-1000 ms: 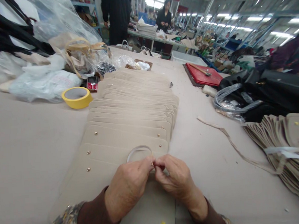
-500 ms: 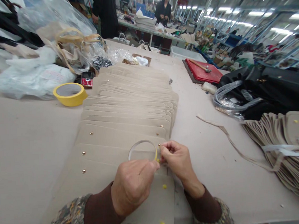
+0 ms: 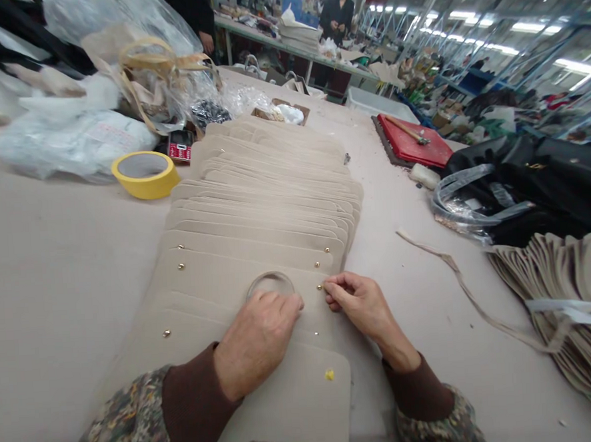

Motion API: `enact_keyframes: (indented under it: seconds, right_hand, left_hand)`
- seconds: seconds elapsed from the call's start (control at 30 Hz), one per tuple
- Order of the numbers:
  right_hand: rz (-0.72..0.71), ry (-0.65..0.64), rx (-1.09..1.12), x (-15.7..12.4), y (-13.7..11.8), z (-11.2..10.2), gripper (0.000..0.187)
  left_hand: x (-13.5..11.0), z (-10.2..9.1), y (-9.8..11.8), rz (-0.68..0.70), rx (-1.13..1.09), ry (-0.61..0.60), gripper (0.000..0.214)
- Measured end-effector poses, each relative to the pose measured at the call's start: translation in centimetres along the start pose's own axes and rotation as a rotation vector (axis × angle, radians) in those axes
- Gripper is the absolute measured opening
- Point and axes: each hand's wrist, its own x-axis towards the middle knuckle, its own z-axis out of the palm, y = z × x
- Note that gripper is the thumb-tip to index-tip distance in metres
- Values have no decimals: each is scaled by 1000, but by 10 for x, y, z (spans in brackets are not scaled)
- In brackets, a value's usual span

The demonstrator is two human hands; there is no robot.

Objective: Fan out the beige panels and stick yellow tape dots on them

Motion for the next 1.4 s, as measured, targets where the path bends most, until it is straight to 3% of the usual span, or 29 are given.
enact_keyframes:
  seconds: [0.13,0.27,0.37,0.8,0.9,0.97,1.07,1.3,1.4]
  right_hand:
    - [54,-71,46,-9,0,-7,34]
    - [174,-255,-8,-34,0,-7,28]
    - [191,-297,-105,-52,0,-1,22]
    - [-194,-231,-596,-61,-11,15,18]
    - [-226,-191,-602,-62,-7,14,8]
    - [-215,-143,-568,-64,-3,12,15]
    - [-203,-107,-522,-72,5,6,8]
    - [-540,-43,-748,-88,16,12,18]
    - [-553,2,-809,-86,16,20,20]
  left_hand:
    - [-9,1,6,86,-93,-87,16]
    - [-10,1,4,20,-62,-80,15]
    - [-9,1,2,0,-67,-83,15]
    - [-11,-2,3,-32,-75,-137,14]
    - [-11,-2,2,-31,-79,-140,14]
    - [-11,-4,3,-35,-78,-153,14]
    - [-10,-6,4,-43,-78,-185,14]
    - [-9,-8,5,-53,-50,-206,14]
    - [-10,-7,5,-49,-55,-180,13]
